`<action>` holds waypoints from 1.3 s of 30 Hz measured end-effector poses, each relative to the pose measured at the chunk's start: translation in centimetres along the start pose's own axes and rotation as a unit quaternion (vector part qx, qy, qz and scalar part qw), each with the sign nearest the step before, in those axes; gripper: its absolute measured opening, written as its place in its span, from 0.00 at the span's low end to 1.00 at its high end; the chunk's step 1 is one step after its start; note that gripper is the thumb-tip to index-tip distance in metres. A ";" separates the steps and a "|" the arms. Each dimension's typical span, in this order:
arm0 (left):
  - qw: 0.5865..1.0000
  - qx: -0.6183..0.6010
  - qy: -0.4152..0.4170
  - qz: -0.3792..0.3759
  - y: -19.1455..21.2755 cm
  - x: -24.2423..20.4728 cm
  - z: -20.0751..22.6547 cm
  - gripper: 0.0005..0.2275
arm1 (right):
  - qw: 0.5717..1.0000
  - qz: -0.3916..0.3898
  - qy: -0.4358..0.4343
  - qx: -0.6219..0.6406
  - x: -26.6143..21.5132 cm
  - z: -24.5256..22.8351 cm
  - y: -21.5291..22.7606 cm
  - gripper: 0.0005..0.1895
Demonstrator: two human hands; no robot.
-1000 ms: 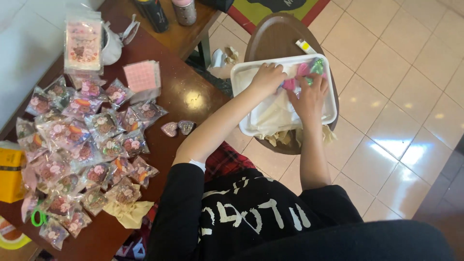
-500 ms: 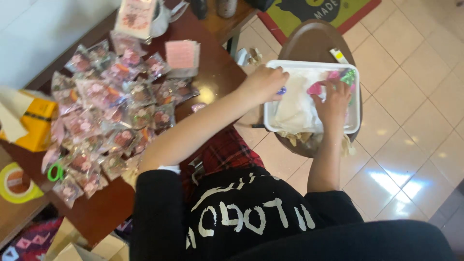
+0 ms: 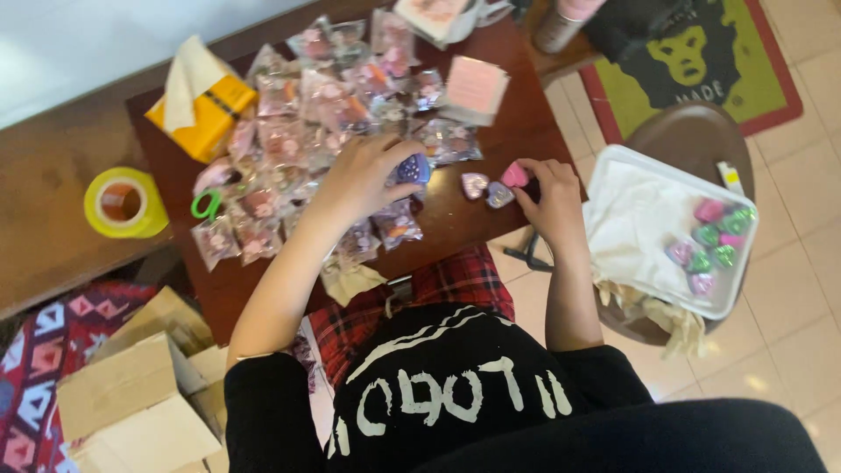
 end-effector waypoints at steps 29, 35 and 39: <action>0.960 -0.108 0.088 0.242 1.5 -5.9 -7.5 0.23 | 0.827 -0.267 0.457 0.191 2.6 -20.8 -12.0 0.07; 0.953 -0.107 0.097 0.265 1.5 -6.0 -8.0 0.24 | 0.827 -0.382 0.293 0.290 7.4 -18.6 -13.3 0.07; 0.942 -0.114 0.107 0.296 1.3 -6.3 -9.0 0.25 | 0.822 -0.332 0.199 0.418 13.1 -14.7 -12.9 0.08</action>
Point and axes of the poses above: each hand's wrist, its own x-axis towards the middle knuckle, its own y-axis out of the back of the hand, z = x × y, the point moved 3 cm from there along x, towards the middle knuckle, and after that the axes turned 3 degrees about -z, right-handed, at the moved point
